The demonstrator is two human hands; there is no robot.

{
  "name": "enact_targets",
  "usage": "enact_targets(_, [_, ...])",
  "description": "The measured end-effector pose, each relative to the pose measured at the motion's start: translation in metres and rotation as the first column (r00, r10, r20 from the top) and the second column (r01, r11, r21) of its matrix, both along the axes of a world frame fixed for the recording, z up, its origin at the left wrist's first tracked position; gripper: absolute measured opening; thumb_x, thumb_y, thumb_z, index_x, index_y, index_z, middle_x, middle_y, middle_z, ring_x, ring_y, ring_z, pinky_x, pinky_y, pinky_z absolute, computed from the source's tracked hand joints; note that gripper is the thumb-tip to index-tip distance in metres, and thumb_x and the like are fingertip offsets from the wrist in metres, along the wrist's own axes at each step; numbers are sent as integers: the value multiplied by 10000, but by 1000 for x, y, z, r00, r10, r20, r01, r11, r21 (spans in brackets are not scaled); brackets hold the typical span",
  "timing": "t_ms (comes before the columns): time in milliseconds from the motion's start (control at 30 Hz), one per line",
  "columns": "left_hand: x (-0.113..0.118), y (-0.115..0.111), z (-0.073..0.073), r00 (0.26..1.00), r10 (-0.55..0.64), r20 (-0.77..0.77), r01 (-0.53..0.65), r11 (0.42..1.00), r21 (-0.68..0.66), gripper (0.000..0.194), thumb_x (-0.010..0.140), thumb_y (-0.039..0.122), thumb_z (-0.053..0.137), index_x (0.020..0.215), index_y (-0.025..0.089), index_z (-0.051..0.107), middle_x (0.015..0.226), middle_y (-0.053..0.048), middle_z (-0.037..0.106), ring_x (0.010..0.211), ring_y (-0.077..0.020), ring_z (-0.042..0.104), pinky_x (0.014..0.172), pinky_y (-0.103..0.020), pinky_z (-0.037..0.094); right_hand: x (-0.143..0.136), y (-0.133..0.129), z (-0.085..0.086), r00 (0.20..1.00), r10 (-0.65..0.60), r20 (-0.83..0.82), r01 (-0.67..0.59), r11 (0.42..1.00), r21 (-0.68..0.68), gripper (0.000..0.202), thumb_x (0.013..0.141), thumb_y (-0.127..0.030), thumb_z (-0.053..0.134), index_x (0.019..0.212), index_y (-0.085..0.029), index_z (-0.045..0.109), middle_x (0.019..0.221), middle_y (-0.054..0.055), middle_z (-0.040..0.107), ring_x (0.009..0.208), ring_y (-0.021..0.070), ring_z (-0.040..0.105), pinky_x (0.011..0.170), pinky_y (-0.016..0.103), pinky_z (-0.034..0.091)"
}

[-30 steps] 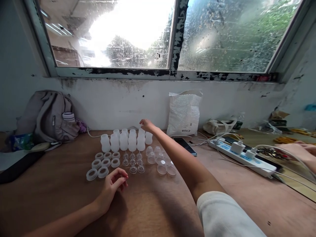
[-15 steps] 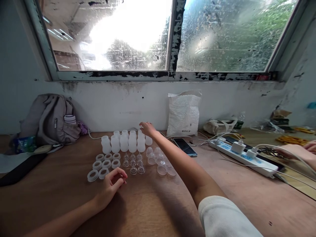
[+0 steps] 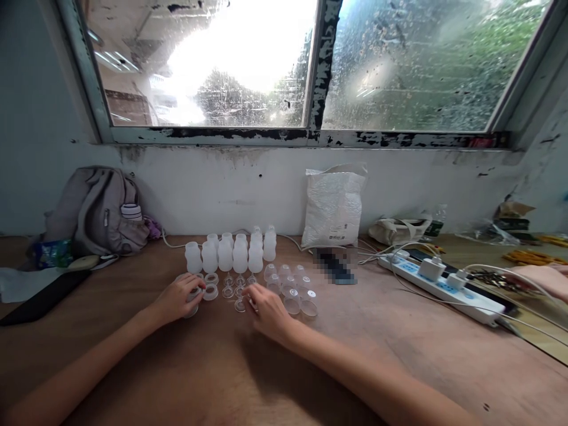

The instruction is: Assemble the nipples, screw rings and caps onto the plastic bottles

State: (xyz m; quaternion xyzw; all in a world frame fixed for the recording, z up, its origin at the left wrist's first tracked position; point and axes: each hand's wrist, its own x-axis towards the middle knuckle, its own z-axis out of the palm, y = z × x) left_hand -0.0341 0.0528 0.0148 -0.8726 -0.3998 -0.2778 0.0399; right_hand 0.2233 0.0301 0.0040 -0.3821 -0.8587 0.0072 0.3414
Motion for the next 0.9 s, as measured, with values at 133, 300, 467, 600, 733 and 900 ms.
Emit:
enact_targets(133, [-14,-15,1,982,82,-172,-66,993,97,141,768,304,510,779,179,574,863,-57,601,880,-226,517,799,-367,376,3,-19,-21,994,-77,74,83,994,-68,195,852,-193,386,1006,-170,503,901,71,567,783,170,560,669,251,424])
enact_targets(300, [-23,-29,-8,966,173,-190,-136,972,192,231,739,389,539,831,182,589,998,-92,588,964,-267,501,858,-433,304,-9,-7,-21,965,-220,144,240,959,-148,331,865,-268,394,1176,-164,434,1075,100,574,888,207,584,721,268,423])
enact_targets(467, [-21,-30,-11,961,204,-185,-173,970,169,181,751,346,517,844,202,575,1112,-87,546,1049,-274,465,919,-483,209,-16,-4,-22,951,-248,183,281,942,-184,226,867,-259,401,1042,-191,526,962,72,606,838,200,590,677,253,413])
enact_targets(600, [-19,-29,-11,969,195,-152,-182,979,97,212,722,388,542,830,207,563,1095,-82,545,1043,-277,457,914,-487,206,-15,-10,-19,982,-176,72,186,968,-169,160,833,-261,463,960,-181,518,935,58,554,745,161,567,625,233,411])
enact_targets(733, [-3,-40,-13,990,115,-79,-112,993,42,258,675,427,590,791,200,549,982,-72,577,971,-267,483,907,-466,240,-16,-21,-15,996,-89,20,91,986,-136,148,808,-306,488,885,-179,498,896,49,501,702,149,537,609,238,413])
enact_targets(900, [28,-52,-9,998,18,58,-13,996,-83,215,667,368,618,762,201,522,748,-16,579,766,-214,527,847,-433,336,-19,-28,-16,986,-58,156,79,988,-130,175,780,-308,515,891,-175,492,897,57,484,720,161,521,617,255,414])
